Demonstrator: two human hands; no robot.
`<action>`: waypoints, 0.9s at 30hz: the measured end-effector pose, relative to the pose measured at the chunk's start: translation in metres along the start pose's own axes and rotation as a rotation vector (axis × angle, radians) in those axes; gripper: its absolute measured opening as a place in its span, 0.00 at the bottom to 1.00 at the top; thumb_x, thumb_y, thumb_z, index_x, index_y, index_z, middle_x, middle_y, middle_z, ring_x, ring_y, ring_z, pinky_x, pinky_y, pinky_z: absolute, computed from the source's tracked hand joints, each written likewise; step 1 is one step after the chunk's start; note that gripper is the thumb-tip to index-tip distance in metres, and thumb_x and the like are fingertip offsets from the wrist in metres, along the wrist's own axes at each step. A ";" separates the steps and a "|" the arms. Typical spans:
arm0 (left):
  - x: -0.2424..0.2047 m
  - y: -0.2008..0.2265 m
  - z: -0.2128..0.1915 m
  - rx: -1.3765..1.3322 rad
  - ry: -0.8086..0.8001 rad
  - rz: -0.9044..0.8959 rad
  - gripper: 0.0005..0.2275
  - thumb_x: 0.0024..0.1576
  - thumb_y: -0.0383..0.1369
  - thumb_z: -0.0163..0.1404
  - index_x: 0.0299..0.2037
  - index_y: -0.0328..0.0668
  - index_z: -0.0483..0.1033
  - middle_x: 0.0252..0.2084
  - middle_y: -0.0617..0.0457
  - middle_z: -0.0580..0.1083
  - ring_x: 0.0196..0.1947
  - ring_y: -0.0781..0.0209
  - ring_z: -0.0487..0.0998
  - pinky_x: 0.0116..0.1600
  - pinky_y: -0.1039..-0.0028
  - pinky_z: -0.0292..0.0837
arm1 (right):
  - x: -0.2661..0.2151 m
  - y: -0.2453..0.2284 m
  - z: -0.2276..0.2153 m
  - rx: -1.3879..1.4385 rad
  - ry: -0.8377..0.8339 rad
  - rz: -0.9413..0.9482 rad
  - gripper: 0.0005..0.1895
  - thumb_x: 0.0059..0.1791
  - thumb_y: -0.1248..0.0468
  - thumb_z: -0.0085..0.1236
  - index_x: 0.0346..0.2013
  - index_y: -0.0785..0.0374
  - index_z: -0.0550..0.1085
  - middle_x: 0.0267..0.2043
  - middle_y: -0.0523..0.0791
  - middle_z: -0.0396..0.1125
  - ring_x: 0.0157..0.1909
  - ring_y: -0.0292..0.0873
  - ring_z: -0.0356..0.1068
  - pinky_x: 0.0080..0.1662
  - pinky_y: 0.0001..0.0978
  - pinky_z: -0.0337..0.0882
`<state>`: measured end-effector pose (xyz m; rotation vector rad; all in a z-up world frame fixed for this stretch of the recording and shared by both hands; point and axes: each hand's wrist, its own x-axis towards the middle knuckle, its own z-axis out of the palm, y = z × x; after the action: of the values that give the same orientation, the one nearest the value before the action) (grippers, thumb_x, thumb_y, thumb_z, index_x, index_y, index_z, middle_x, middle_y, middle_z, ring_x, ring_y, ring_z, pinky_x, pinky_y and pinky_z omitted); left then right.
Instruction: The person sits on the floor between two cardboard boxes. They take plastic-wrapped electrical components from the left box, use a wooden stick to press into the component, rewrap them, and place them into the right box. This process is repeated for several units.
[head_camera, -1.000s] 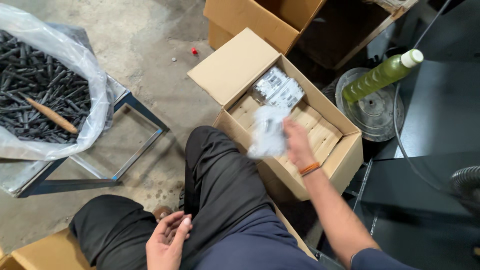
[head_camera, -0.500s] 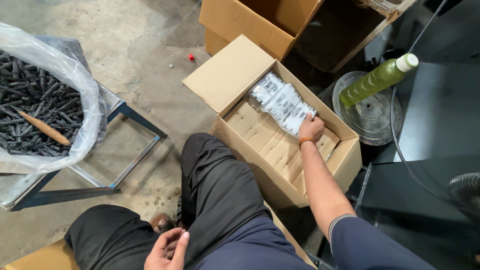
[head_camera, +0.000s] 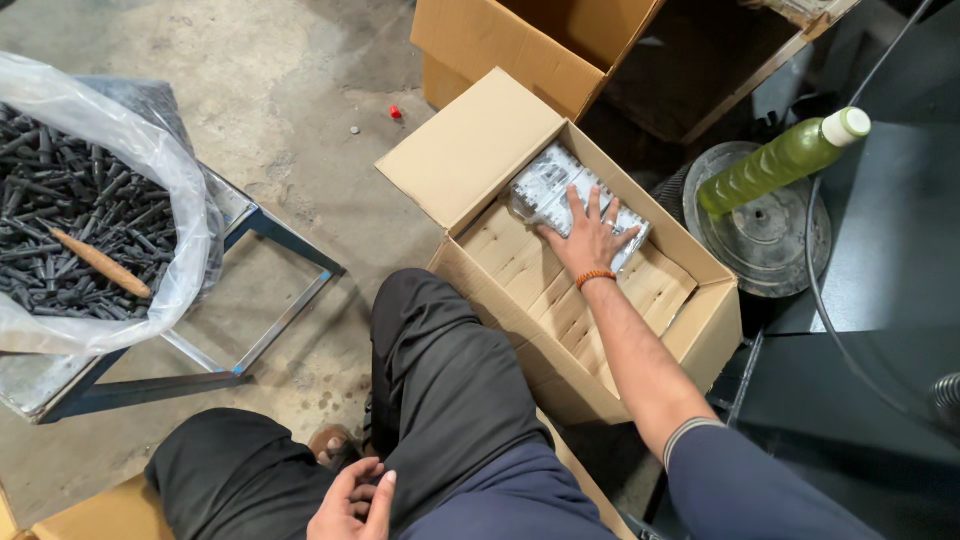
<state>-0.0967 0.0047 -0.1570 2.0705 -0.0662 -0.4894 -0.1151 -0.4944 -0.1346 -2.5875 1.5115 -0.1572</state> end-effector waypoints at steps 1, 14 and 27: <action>0.002 -0.001 -0.001 0.004 -0.020 -0.017 0.14 0.48 0.25 0.64 0.44 0.34 0.82 0.32 0.50 0.84 0.22 0.72 0.79 0.28 0.82 0.72 | 0.003 -0.001 0.002 -0.007 0.003 0.002 0.51 0.39 0.32 0.64 0.73 0.37 0.57 0.80 0.47 0.43 0.78 0.64 0.38 0.64 0.87 0.32; 0.006 0.000 -0.008 0.139 -0.101 -0.038 0.13 0.47 0.23 0.57 0.42 0.46 0.85 0.24 0.54 0.81 0.17 0.72 0.77 0.26 0.82 0.71 | -0.037 0.029 -0.011 -0.001 0.067 -0.031 0.61 0.32 0.31 0.71 0.74 0.33 0.52 0.80 0.56 0.30 0.78 0.69 0.29 0.66 0.83 0.32; 0.004 0.004 -0.009 0.091 -0.111 0.041 0.14 0.47 0.22 0.52 0.42 0.46 0.84 0.33 0.57 0.84 0.20 0.74 0.80 0.26 0.83 0.71 | -0.020 0.045 0.045 0.049 0.242 -0.104 0.47 0.44 0.46 0.69 0.75 0.34 0.58 0.79 0.50 0.44 0.77 0.72 0.38 0.70 0.69 0.50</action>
<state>-0.0887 0.0090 -0.1512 2.1249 -0.1994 -0.5849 -0.1562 -0.4961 -0.1875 -2.6879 1.4218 -0.5304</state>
